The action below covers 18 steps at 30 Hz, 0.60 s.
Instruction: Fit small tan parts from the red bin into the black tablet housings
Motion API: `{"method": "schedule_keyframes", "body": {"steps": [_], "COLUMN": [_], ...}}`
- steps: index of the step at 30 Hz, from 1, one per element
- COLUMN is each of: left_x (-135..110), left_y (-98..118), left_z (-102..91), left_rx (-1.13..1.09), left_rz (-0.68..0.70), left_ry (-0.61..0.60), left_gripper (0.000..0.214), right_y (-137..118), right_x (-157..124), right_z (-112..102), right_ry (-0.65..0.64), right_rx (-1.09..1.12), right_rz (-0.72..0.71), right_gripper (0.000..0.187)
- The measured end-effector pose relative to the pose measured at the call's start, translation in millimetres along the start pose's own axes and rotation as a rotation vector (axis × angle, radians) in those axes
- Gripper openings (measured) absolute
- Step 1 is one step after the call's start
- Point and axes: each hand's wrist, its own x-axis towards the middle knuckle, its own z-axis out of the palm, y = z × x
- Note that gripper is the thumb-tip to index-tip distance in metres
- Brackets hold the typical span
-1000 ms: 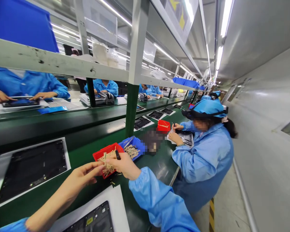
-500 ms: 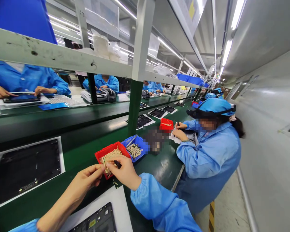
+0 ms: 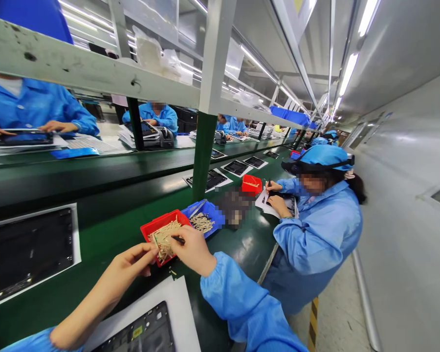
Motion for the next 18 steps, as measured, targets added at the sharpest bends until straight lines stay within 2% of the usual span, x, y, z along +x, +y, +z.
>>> {"method": "schedule_keyframes", "body": {"steps": [4,7,10,12,15,18], "left_x": [1.3,2.0,2.7,3.1,3.2,3.5], "left_y": [-3.9,-5.8,-8.6,-11.3,-15.6,-18.5], "left_z": [1.1,1.3,1.1,1.0,1.3,1.3], "left_rx": [-0.049,-0.077,-0.101,-0.106,-0.094,-0.079], "left_rz": [-0.033,-0.032,-0.015,0.004,0.039,0.06], "left_ry": [0.003,0.041,0.085,0.108,0.128,0.127], "left_gripper": [0.064,0.063,0.065,0.064,0.061,0.058], "right_y": [8.1,3.5,-6.7,-12.4,-16.3,-14.2], "right_x": [7.0,-0.9,-13.2,-18.8,-21.5,-19.5], "right_z": [-10.6,-7.8,0.4,4.4,7.5,10.0], "right_ry": [-0.02,-0.017,-0.042,-0.055,-0.061,-0.062], "right_rx": [-0.143,-0.116,-0.135,-0.188,-0.234,-0.179], "right_rz": [0.047,-0.092,-0.278,-0.348,-0.357,-0.29], "right_gripper": [0.005,0.022,0.019,0.023,0.023,0.012]}}
